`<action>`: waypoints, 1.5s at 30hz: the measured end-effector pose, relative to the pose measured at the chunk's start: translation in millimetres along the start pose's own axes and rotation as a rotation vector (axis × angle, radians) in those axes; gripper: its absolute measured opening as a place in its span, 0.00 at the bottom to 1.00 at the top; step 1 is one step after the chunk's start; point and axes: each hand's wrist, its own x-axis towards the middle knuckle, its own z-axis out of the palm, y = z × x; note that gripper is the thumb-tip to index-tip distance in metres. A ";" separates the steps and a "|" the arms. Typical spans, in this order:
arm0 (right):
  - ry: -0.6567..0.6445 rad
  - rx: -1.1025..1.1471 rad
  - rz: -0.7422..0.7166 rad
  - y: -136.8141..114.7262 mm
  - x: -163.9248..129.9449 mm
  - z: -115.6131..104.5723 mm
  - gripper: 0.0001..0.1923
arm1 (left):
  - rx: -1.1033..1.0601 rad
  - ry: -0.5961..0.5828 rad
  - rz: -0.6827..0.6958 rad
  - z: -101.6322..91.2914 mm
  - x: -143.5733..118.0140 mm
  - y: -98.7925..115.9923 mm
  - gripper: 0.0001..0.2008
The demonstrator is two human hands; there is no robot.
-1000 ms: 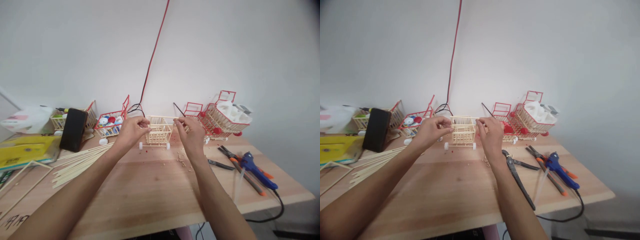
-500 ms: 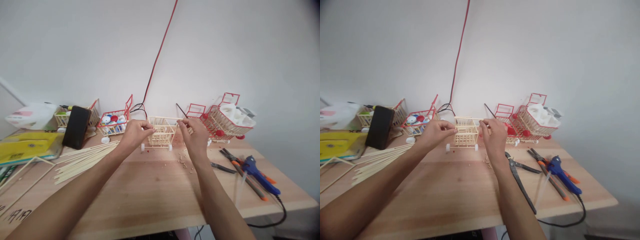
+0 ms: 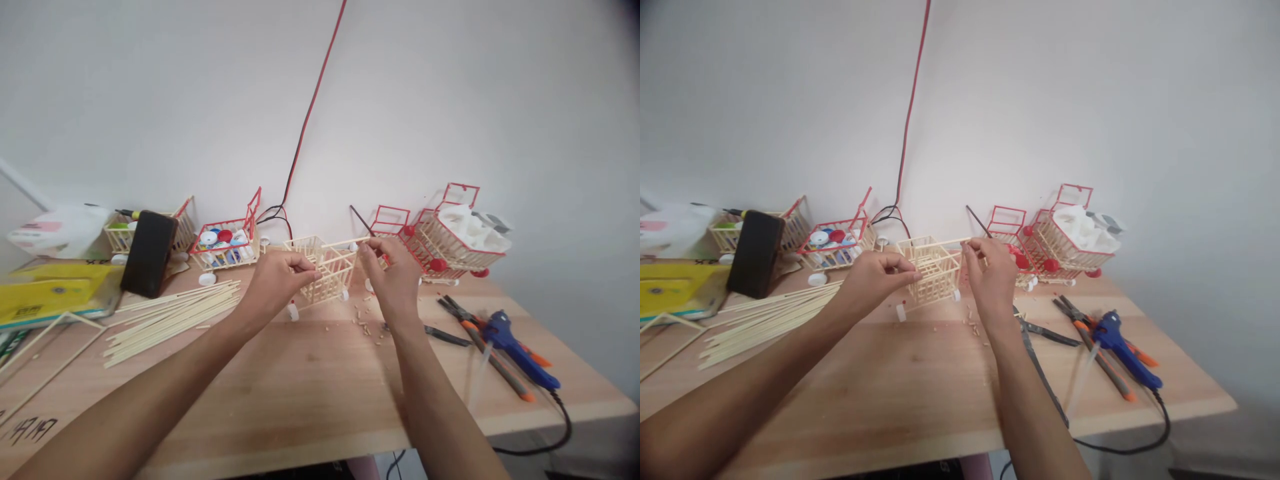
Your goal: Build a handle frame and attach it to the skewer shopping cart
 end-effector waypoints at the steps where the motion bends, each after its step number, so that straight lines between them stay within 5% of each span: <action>1: 0.002 0.004 0.000 0.2 0.0 -0.4 0.06 | 0.002 -0.007 -0.009 1.4 -1.2 2.2 0.05; 8: 0.012 0.024 0.022 0.9 -0.5 -0.7 0.06 | 0.112 -0.090 0.018 -7.5 -1.5 14.1 0.02; 13: 0.012 0.028 0.006 1.5 -0.8 -0.6 0.06 | 0.075 0.030 0.109 -23.2 2.4 18.7 0.07; 22: -0.002 0.024 0.006 1.1 -0.3 -1.9 0.07 | 0.095 0.089 0.225 -7.8 -3.4 30.2 0.03; 36: -0.019 0.051 0.030 -1.7 -0.6 -2.4 0.07 | 0.065 0.088 0.198 -7.1 -4.2 28.3 0.04; 45: -0.022 0.058 0.038 0.6 -1.1 -2.2 0.07 | 0.141 0.097 0.333 -4.6 -6.3 26.0 0.06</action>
